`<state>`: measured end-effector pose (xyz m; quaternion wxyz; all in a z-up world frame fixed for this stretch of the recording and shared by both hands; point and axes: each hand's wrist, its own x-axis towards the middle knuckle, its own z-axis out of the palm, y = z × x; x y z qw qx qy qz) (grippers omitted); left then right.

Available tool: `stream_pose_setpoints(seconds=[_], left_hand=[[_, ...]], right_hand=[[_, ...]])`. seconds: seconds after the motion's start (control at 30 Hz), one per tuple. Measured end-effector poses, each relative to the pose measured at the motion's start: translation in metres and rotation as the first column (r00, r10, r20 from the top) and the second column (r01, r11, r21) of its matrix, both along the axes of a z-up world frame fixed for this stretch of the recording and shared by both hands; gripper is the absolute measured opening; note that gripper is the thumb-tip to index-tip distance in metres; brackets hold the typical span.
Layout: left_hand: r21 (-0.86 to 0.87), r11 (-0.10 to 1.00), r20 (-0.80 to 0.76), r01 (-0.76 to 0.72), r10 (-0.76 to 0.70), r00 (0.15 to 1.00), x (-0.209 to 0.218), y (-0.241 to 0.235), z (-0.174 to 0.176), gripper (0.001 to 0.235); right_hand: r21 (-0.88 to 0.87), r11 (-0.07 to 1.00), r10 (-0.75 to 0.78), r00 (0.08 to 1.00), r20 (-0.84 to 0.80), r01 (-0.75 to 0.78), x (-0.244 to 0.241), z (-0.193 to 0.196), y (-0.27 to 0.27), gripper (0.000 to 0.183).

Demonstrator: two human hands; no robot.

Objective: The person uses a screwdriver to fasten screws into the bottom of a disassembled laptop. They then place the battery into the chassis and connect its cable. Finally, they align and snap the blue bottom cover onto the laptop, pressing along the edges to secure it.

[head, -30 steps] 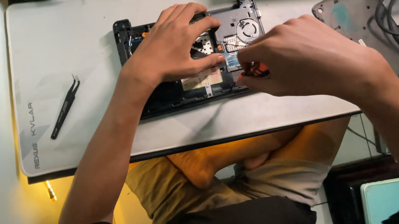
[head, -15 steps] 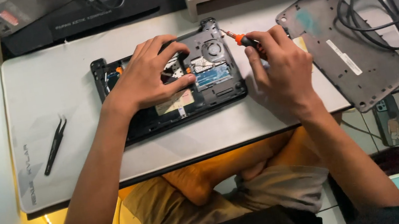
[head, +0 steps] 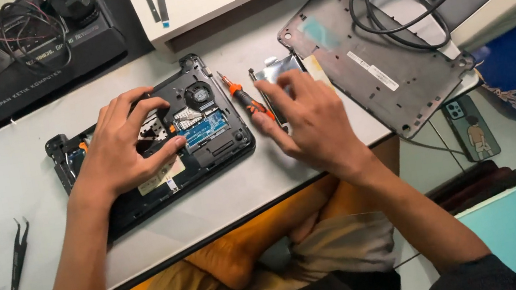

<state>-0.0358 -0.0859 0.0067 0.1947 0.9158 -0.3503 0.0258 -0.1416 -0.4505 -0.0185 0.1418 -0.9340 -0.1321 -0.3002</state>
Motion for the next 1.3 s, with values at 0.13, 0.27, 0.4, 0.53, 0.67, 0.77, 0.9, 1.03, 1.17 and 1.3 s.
stream_pose_setpoints(seconds=[0.13, 0.27, 0.4, 0.53, 0.67, 0.77, 0.9, 1.03, 1.17, 1.3], left_hand=[[0.000, 1.000, 0.028, -0.005, 0.005, 1.000, -0.003, -0.003, 0.003, 0.059], [-0.020, 0.995, 0.105, 0.094, -0.091, 0.990, -0.006, -0.006, 0.008, 0.058], [-0.004, 0.995, 0.096, 0.100, -0.099, 0.990, -0.006, -0.005, 0.008, 0.063], [-0.006, 0.994, 0.114, 0.105, -0.104, 0.988, -0.008, -0.005, 0.008, 0.063], [-0.007, 0.991, 0.186, 0.133, -0.130, 0.974, -0.017, -0.015, 0.012, 0.062], [0.152, 0.987, 0.440, 0.053, -0.116, 0.890, -0.045, -0.052, 0.023, 0.053], [0.015, 0.978, 0.393, 0.209, -0.197, 0.898, -0.091, -0.124, 0.016, 0.042], [-0.146, 0.909, 0.308, 0.390, -0.333, 0.891, -0.117, -0.186, -0.021, 0.045], [-0.185, 0.911, 0.216, 0.370, -0.329, 0.919, -0.142, -0.215, -0.031, 0.058], [-0.103, 0.928, 0.300, 0.358, -0.315, 0.901, -0.154, -0.214, -0.049, 0.053]], right_hand=[[-0.124, 0.982, -0.147, 0.989, -0.012, 0.144, -0.054, 0.024, -0.058, 0.050], [-0.358, 0.902, -0.347, 0.899, -0.265, 0.243, -0.115, 0.033, -0.110, 0.081], [-0.556, 0.808, -0.393, 0.882, -0.261, 0.196, -0.146, 0.024, -0.136, 0.073], [-0.558, 0.794, -0.277, 0.961, 0.021, 0.241, -0.149, 0.019, -0.140, 0.032], [-0.516, 0.841, -0.146, 0.987, 0.068, 0.160, -0.145, 0.022, -0.139, 0.016], [-0.506, 0.851, -0.085, 0.988, 0.128, 0.139, -0.149, 0.019, -0.139, 0.009], [-0.368, 0.922, -0.059, 0.984, 0.168, 0.118, -0.151, 0.018, -0.132, 0.013], [-0.303, 0.953, 0.035, 0.984, 0.174, 0.020, -0.150, 0.019, -0.119, 0.013], [-0.216, 0.976, 0.068, 0.965, 0.253, -0.012, -0.153, 0.008, -0.108, 0.010], [-0.199, 0.980, 0.080, 0.943, 0.322, -0.016, -0.155, -0.013, -0.117, 0.013]])
